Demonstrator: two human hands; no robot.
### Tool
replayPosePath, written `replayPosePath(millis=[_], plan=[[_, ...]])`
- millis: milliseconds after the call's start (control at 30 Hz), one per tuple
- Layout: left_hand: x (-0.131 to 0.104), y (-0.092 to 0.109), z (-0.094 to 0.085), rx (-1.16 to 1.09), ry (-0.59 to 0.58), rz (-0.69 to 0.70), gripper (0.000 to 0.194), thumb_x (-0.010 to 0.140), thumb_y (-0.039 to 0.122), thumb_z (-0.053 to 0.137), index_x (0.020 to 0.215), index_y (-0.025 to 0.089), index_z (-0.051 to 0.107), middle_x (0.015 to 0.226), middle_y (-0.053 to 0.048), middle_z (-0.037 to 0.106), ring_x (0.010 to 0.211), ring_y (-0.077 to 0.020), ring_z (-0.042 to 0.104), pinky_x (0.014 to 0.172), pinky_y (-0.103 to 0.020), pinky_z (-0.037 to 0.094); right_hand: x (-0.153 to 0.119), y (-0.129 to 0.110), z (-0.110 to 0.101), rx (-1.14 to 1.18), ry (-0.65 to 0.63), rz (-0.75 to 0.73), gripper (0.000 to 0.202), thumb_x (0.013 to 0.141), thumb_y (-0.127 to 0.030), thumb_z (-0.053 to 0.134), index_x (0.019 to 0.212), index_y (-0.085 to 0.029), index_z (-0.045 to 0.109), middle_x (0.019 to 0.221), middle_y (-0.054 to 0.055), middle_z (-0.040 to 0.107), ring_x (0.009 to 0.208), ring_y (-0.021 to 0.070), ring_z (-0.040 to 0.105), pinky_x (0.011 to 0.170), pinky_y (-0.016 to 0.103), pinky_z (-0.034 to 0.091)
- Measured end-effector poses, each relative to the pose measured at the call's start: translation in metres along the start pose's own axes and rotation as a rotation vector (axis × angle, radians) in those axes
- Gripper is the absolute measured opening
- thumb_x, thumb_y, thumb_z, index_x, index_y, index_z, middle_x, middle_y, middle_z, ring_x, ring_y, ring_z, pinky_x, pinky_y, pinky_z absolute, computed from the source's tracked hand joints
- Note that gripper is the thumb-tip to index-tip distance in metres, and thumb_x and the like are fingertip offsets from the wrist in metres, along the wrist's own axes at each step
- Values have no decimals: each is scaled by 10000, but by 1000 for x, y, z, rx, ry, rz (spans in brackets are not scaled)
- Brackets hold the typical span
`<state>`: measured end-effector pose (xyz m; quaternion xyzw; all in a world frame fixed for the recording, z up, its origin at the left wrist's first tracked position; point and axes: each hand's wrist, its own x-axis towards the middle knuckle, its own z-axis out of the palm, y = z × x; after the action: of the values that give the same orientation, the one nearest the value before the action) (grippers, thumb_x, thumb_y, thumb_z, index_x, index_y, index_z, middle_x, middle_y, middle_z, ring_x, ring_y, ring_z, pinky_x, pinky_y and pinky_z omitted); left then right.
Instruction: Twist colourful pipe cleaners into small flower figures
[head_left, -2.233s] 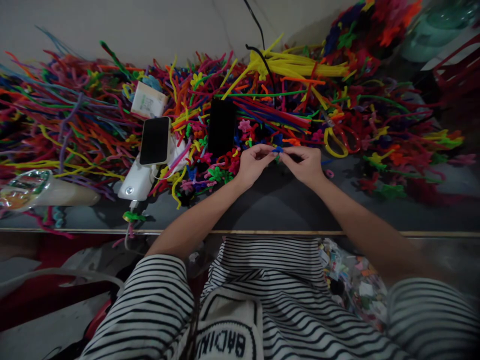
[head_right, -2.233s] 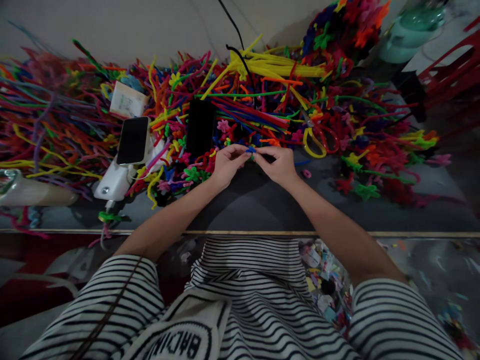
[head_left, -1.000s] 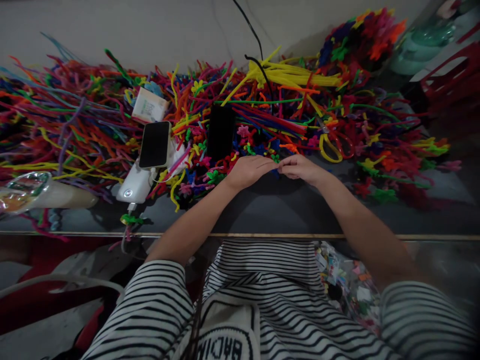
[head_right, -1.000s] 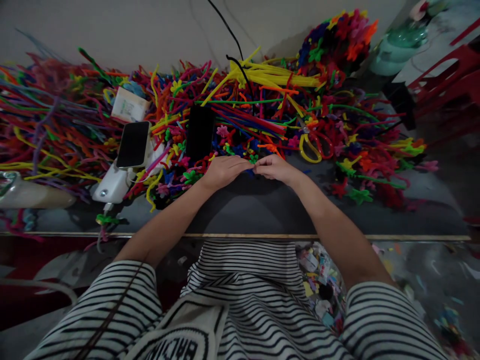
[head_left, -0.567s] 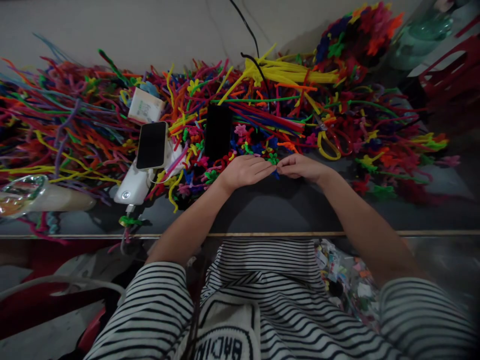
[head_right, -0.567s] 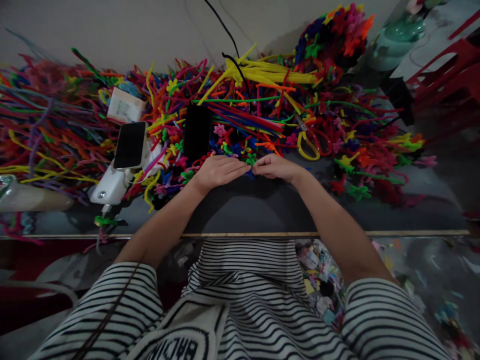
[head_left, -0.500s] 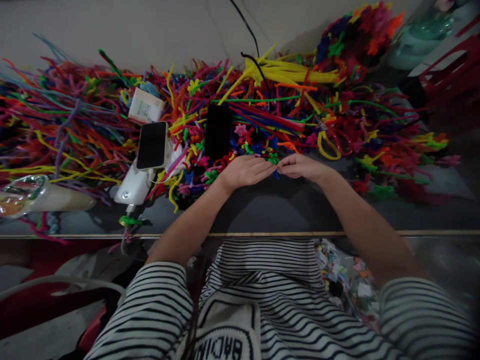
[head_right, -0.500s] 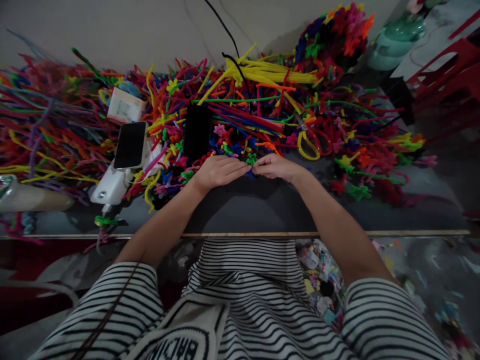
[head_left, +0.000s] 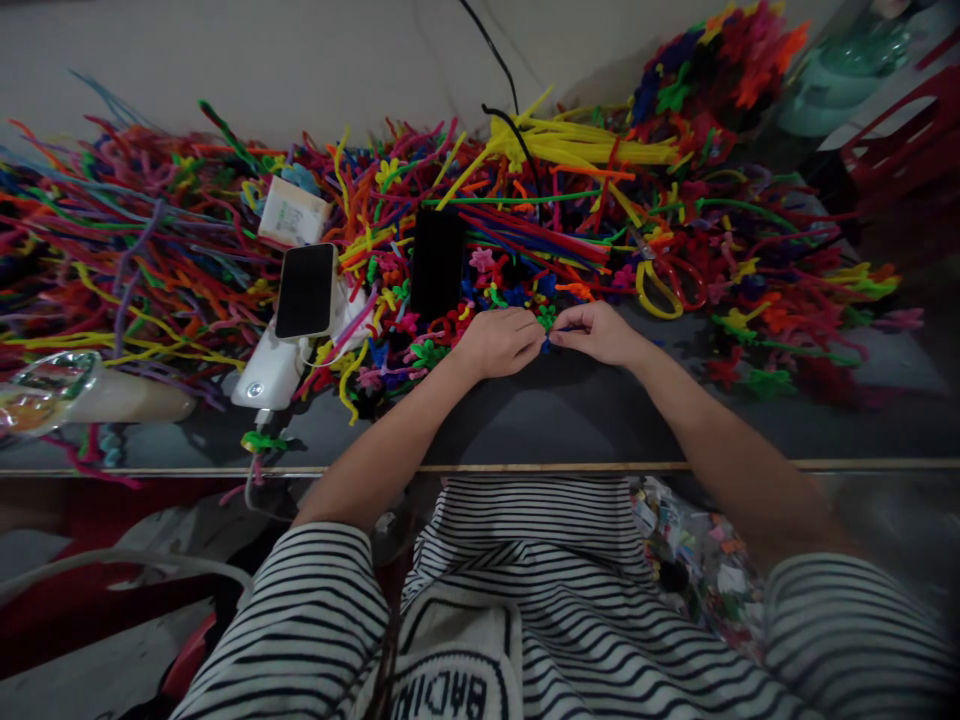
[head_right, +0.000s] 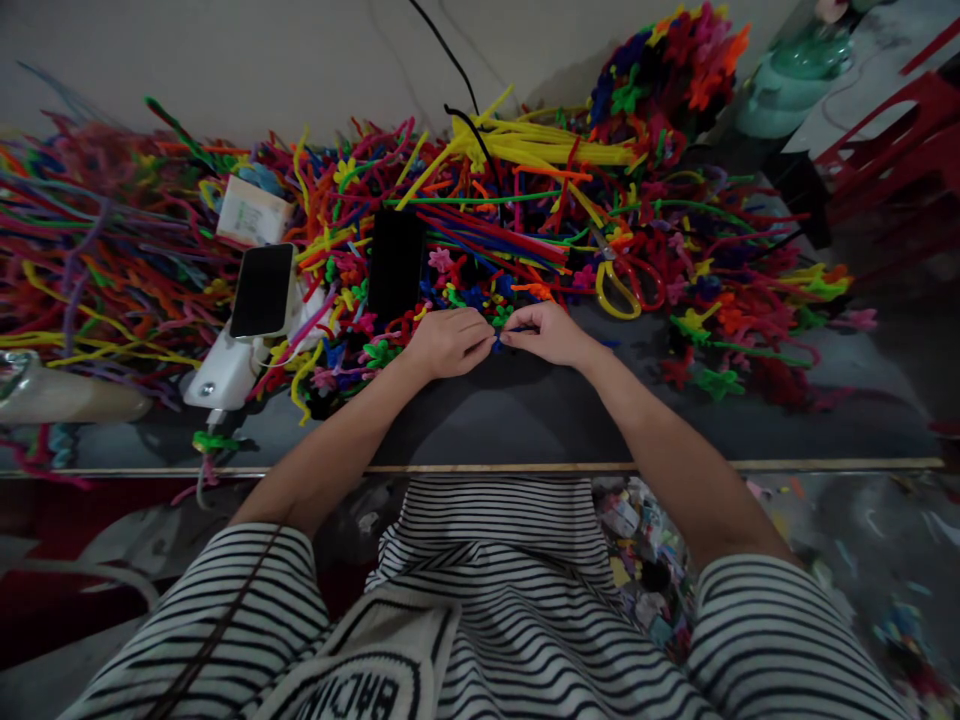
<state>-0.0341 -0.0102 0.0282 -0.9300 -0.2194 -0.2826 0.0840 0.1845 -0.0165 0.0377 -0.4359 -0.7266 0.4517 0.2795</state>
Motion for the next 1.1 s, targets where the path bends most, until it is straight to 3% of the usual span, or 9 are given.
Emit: replayPosePath(millis=[233,300,367,467,533,633,733,933,1100], plan=[[11,16,17,-618,53,-819,254,878,275,550,668,157,632,588,10,589,547,-98,514,561,-230,386,-10,-4,16,-619,350,-217,255,876,-325,567,890,-172,770,782,68,763,639,166,677,598,270,423],[12,16,19,-770,30,-915,277,913,306,530,718,153,654,600,10,612,522,-93,518,542,-218,410,-10,-2,16,-637,385,-225,264,890,-332,560,901,-180,775,800,69,773,654,175,691,605,274,438],[10,11,19,-735,37,-826,292,950,332,512,807,148,688,691,-20,678,590,-110,589,590,-226,471,-8,0,13,-557,387,-198,258,885,-337,573,902,-178,775,802,63,772,642,167,681,607,266,459],[1,0,15,-407,56,-486,270,986,307,507,1079,159,713,1002,-91,751,916,-169,698,809,-275,537,-4,7,6,-394,345,-144,257,862,-347,594,883,-165,775,764,51,754,622,150,643,587,252,459],[-4,-7,11,-192,24,-276,295,1013,266,468,1196,181,684,1099,-103,744,1033,-181,695,851,-282,534,0,12,1,-323,291,-117,262,838,-368,620,860,-159,778,740,46,739,628,147,623,591,253,446],[-6,-14,6,28,-7,-37,322,1037,197,389,1170,190,682,1035,-83,752,966,-157,702,758,-252,519,3,16,-1,-199,169,-67,288,798,-423,665,835,-161,778,751,47,731,658,149,614,621,263,440],[-4,-14,-1,135,-24,92,325,1044,173,359,1122,185,674,1007,-75,747,926,-142,691,720,-243,497,5,16,0,-50,68,-23,334,761,-486,695,816,-165,765,760,47,719,676,152,608,634,268,437],[0,-8,-3,130,-27,122,269,1021,197,397,988,160,661,874,-76,710,833,-166,659,661,-269,459,5,12,2,45,33,5,398,702,-541,735,757,-147,719,719,44,673,653,137,551,631,273,417],[3,4,8,-141,38,-204,225,955,253,466,892,141,651,840,-98,685,813,-197,638,713,-307,472,-3,6,7,-126,179,-65,322,795,-464,679,816,-149,741,730,40,682,625,130,537,592,263,393]])
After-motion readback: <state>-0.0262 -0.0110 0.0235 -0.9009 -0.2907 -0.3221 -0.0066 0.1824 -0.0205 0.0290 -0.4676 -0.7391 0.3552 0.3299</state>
